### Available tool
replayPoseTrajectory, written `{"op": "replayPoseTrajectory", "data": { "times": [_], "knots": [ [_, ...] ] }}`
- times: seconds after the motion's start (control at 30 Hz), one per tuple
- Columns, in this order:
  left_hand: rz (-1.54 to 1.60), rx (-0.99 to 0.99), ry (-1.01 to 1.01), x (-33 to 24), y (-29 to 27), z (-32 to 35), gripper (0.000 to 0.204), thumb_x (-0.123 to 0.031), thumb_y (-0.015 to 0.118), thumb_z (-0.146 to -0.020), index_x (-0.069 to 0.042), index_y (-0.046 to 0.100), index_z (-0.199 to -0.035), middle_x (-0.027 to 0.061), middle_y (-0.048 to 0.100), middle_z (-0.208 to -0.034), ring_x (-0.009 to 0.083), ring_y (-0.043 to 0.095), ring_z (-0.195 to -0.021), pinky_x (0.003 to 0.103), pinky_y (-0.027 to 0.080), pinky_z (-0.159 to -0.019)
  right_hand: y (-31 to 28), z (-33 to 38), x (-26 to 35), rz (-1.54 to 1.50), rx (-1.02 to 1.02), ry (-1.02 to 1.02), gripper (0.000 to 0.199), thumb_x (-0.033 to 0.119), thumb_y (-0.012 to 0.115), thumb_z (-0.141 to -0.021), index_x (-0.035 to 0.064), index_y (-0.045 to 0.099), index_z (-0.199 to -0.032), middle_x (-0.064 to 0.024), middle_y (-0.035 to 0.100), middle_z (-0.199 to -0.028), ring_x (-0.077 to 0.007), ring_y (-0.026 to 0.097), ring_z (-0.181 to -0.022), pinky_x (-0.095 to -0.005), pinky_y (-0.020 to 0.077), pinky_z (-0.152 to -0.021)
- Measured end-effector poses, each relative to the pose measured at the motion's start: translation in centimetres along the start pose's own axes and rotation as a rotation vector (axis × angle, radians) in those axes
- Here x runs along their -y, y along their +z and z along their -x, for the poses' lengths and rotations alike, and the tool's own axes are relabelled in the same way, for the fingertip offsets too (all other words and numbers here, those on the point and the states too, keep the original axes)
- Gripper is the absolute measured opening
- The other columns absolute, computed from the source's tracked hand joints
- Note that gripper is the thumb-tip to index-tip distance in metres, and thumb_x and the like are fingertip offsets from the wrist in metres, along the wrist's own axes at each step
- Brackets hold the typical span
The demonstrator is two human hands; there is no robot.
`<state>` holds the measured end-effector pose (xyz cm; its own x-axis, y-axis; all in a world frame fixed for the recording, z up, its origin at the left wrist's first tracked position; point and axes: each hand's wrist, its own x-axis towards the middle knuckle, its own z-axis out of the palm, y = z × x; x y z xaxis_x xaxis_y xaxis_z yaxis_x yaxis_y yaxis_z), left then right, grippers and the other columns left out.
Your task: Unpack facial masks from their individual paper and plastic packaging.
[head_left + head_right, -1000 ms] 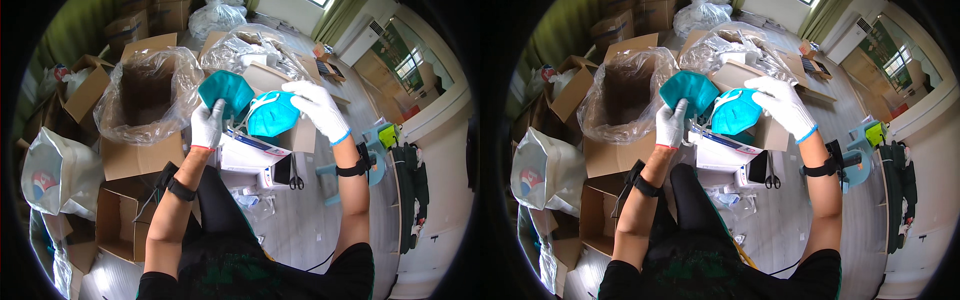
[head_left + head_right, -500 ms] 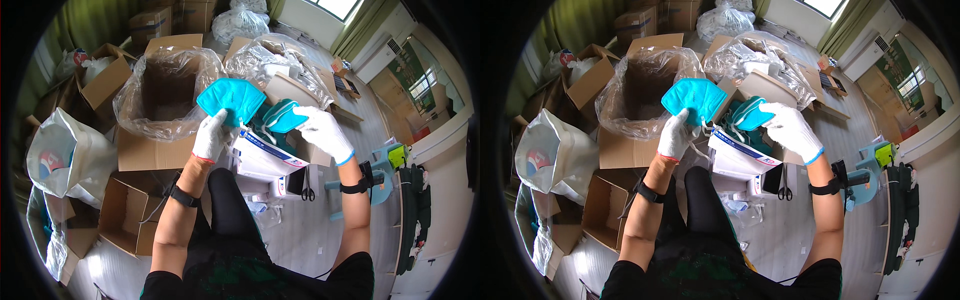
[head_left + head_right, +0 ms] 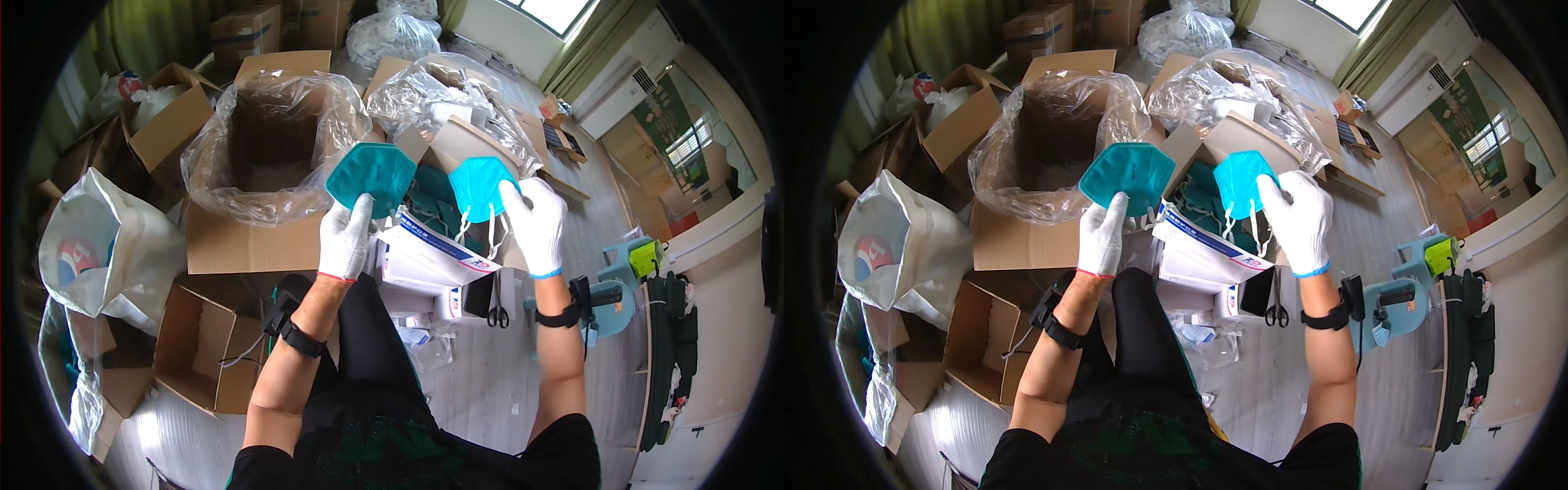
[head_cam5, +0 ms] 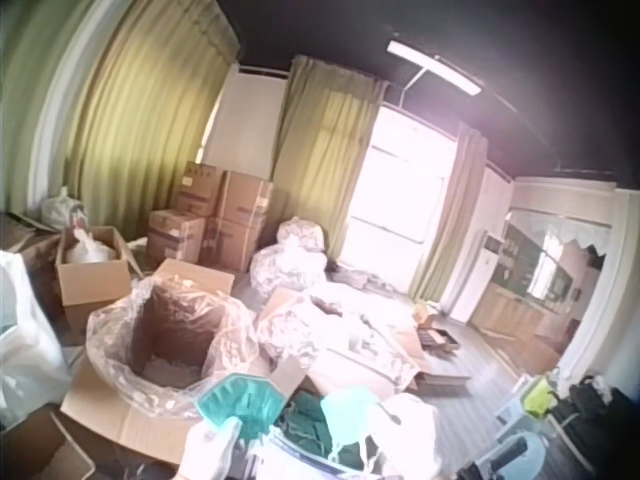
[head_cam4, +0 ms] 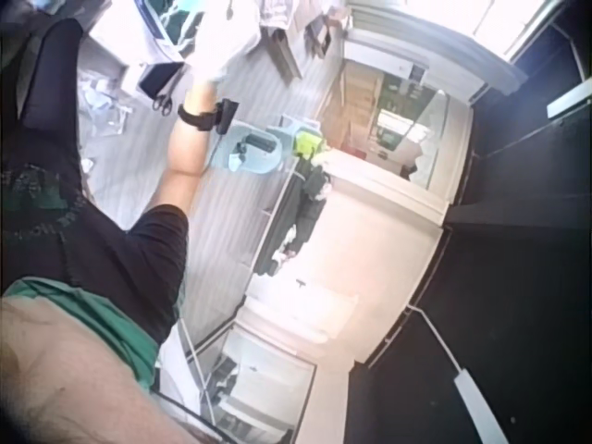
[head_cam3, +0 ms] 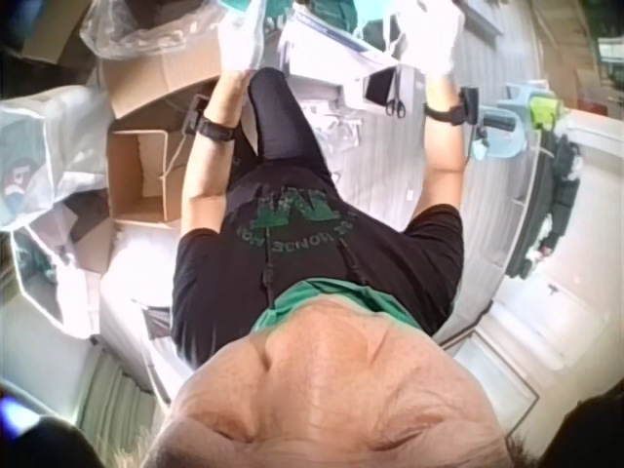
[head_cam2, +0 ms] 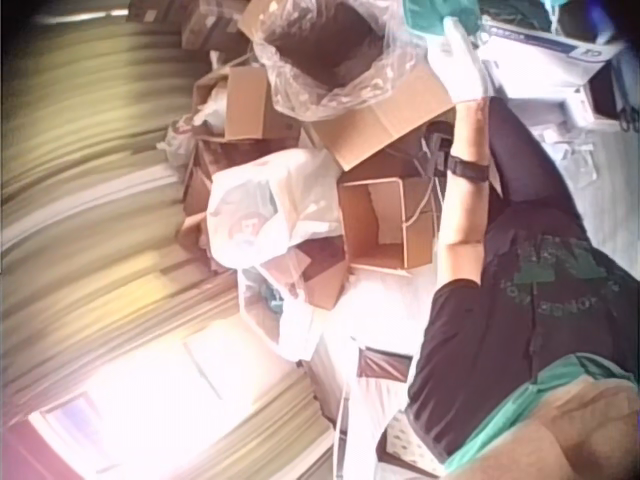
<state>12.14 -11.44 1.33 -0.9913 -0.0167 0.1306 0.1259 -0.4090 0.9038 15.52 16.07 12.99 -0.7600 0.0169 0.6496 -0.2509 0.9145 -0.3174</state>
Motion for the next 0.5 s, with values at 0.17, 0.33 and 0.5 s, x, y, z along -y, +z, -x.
{"op": "replayPoseTrajectory", "data": {
  "times": [0.17,0.33,0.5],
  "knots": [
    [-0.087,-0.103,0.115,1.4,1.8,0.3,0.023,-0.004,0.068,-0.099,0.005,0.073,-0.119,0.0052,0.077,-0.108,0.0081,0.067,-0.095,0.026,0.053,-0.089,2.2,2.4,4.4,0.184,-0.322,-0.338,0.019,0.011,0.082,-0.081,0.0032,0.065,-0.082,-0.0125,0.07,-0.098,-0.0324,0.066,-0.087,-0.0443,0.0528,-0.078],
    [-0.117,0.143,0.265,3.2,2.5,1.9,0.033,0.0,0.063,-0.099,0.005,0.065,-0.131,0.0104,0.073,-0.125,0.0129,0.065,-0.112,0.029,0.05,-0.1,8.7,5.0,9.7,0.012,-0.187,-0.426,0.023,0.018,0.085,-0.077,0.0093,0.064,-0.083,-0.0058,0.07,-0.104,-0.0286,0.067,-0.093,-0.0445,0.0527,-0.083],
    [-0.297,0.4,-0.089,2.4,-0.7,2.9,0.034,-0.006,0.063,-0.1,0.003,0.061,-0.133,0.0117,0.07,-0.124,0.0174,0.063,-0.116,0.033,0.048,-0.104,10.6,6.3,10.6,-0.118,-0.251,-0.358,0.017,0.019,0.081,-0.082,0.0093,0.069,-0.089,-0.0078,0.073,-0.112,-0.0303,0.069,-0.101,-0.0451,0.0531,-0.089]
  ]
}}
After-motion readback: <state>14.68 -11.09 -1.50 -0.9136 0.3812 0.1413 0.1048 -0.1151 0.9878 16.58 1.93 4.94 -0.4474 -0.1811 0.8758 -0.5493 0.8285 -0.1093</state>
